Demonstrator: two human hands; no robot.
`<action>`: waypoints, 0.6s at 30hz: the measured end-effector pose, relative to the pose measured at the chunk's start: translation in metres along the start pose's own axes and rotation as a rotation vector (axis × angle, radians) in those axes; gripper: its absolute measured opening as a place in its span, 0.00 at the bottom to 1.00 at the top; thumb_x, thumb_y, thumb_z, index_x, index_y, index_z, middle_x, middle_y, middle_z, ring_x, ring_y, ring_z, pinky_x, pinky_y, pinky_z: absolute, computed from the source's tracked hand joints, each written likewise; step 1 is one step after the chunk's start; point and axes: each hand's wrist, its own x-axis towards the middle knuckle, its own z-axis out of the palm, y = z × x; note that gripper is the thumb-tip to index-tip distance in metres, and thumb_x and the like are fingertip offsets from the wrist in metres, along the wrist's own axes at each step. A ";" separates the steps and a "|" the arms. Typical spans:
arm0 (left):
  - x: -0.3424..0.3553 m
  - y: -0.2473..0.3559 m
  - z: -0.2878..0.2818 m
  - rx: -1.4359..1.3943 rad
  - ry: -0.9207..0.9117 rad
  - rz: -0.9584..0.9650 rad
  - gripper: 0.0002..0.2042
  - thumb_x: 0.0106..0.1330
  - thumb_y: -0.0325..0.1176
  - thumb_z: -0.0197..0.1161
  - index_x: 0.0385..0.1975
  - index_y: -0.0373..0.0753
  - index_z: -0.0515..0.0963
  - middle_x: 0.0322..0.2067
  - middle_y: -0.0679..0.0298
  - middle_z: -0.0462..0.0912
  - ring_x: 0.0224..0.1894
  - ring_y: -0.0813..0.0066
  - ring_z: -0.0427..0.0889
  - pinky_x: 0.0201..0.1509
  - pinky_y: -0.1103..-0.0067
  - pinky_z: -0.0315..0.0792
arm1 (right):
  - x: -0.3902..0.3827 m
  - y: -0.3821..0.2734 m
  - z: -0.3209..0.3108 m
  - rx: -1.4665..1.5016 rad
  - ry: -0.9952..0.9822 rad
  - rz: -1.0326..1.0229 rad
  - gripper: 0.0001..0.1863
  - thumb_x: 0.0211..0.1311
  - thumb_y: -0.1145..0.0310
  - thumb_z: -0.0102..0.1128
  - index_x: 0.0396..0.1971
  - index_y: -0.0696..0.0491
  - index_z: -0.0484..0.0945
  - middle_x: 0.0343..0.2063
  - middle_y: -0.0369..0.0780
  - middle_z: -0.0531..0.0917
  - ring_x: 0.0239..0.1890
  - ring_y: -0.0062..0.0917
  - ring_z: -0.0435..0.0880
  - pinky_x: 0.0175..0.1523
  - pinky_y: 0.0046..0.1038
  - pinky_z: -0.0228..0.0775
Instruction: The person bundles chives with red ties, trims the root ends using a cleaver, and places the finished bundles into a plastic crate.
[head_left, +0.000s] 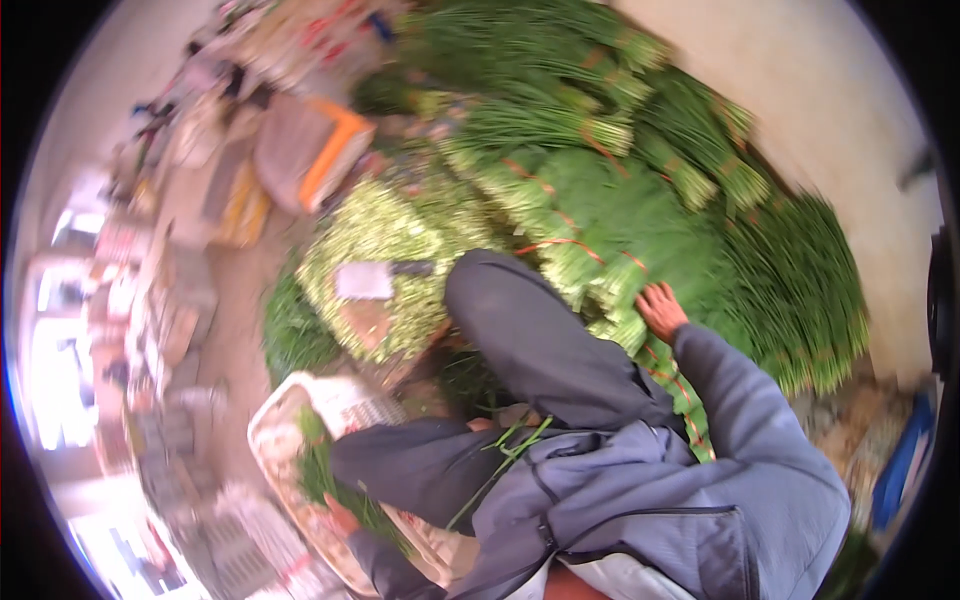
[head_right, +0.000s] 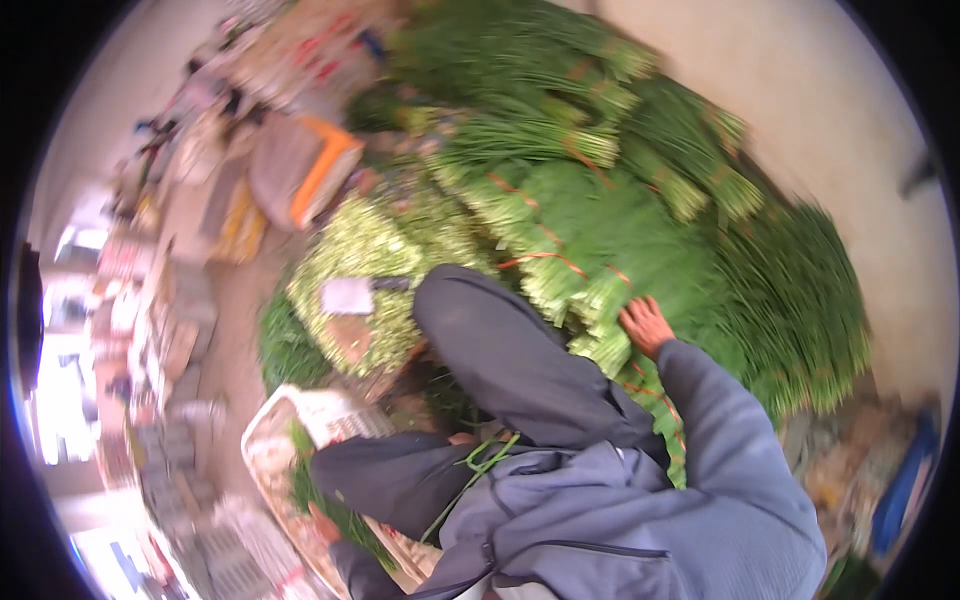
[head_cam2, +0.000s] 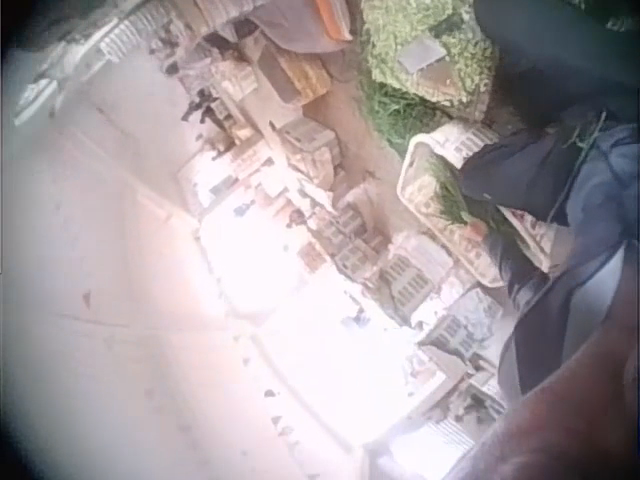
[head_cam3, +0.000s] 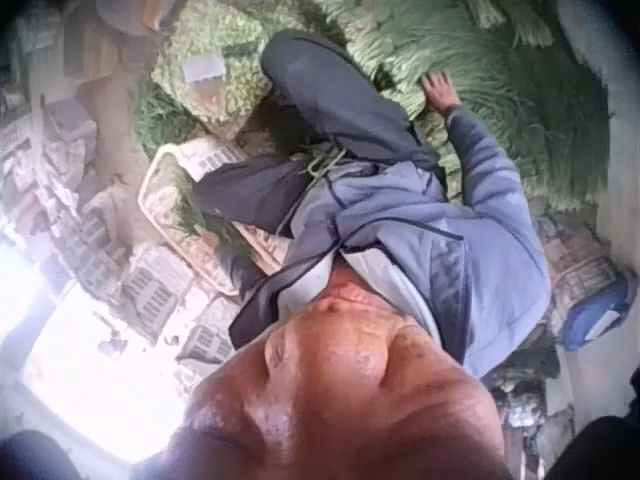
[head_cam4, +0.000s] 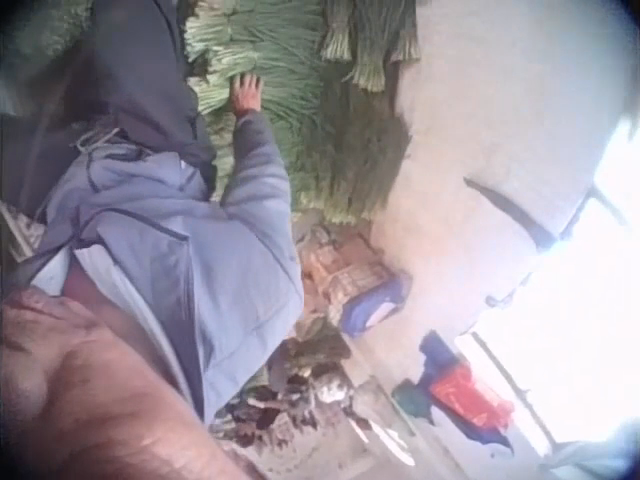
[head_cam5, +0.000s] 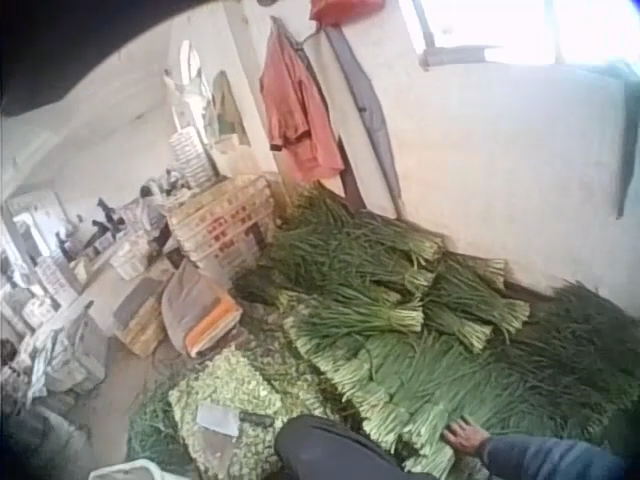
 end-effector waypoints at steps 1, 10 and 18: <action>-0.002 -0.005 -0.014 -0.100 0.064 0.014 0.41 0.72 0.60 0.49 0.73 0.32 0.52 0.71 0.42 0.57 0.73 0.47 0.54 0.76 0.61 0.48 | 0.005 -0.001 -0.002 0.051 -0.105 -0.009 0.20 0.60 0.68 0.53 0.53 0.54 0.72 0.44 0.46 0.76 0.54 0.40 0.74 0.67 0.46 0.59; -0.060 0.103 -0.157 -1.001 0.150 0.078 0.38 0.69 0.36 0.62 0.73 0.31 0.49 0.67 0.44 0.64 0.63 0.56 0.73 0.63 0.65 0.69 | 0.009 0.096 -0.136 0.390 -0.108 0.074 0.33 0.31 0.66 0.77 0.47 0.53 0.79 0.40 0.48 0.80 0.44 0.48 0.79 0.52 0.43 0.74; -0.134 0.305 -0.260 -1.590 -0.439 0.956 0.57 0.48 0.38 0.80 0.75 0.34 0.45 0.72 0.48 0.54 0.74 0.55 0.56 0.76 0.63 0.52 | 0.201 -0.014 -0.392 0.995 0.246 0.082 0.20 0.52 0.66 0.72 0.43 0.60 0.80 0.38 0.41 0.86 0.40 0.23 0.84 0.48 0.30 0.74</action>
